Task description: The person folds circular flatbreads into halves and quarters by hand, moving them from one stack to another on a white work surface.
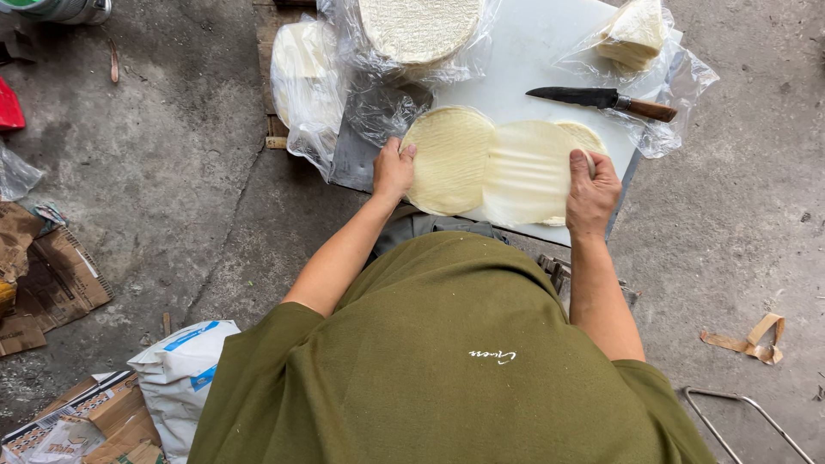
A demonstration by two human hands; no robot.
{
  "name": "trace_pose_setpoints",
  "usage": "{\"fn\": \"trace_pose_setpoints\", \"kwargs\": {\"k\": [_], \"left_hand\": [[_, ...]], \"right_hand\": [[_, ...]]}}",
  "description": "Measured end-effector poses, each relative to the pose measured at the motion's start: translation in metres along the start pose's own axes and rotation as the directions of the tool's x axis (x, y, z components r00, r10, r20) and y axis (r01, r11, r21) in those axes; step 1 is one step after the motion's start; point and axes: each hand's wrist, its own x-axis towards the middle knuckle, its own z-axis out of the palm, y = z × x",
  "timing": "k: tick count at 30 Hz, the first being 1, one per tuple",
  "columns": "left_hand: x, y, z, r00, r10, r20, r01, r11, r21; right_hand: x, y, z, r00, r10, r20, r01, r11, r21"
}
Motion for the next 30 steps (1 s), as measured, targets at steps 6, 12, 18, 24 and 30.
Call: {"fn": "trace_pose_setpoints", "kwargs": {"k": [6, 12, 18, 24, 30], "left_hand": [[-0.001, 0.009, 0.003, 1.0, 0.018, 0.018, -0.018, 0.999, 0.027], [-0.001, 0.021, -0.003, 0.993, 0.112, -0.032, -0.109, 0.99, 0.085], [0.001, 0.021, -0.001, 0.98, 0.193, -0.039, -0.179, 0.956, 0.234], [-0.003, 0.021, 0.004, 0.963, 0.265, -0.053, -0.227, 0.901, 0.369], [-0.007, 0.024, 0.003, 0.964, 0.256, -0.074, -0.213, 0.907, 0.364]], "right_hand": [[0.003, -0.011, -0.023, 0.993, -0.103, -0.059, 0.094, 0.986, -0.139], [0.01, -0.038, -0.043, 0.98, -0.172, -0.096, 0.155, 0.975, -0.162], [0.011, -0.066, -0.037, 0.951, -0.306, 0.053, 0.304, 0.879, -0.367], [0.012, -0.088, -0.026, 0.94, -0.257, 0.224, 0.303, 0.931, -0.202], [0.032, -0.046, -0.05, 0.992, -0.016, 0.126, -0.023, 0.952, 0.304]]}}
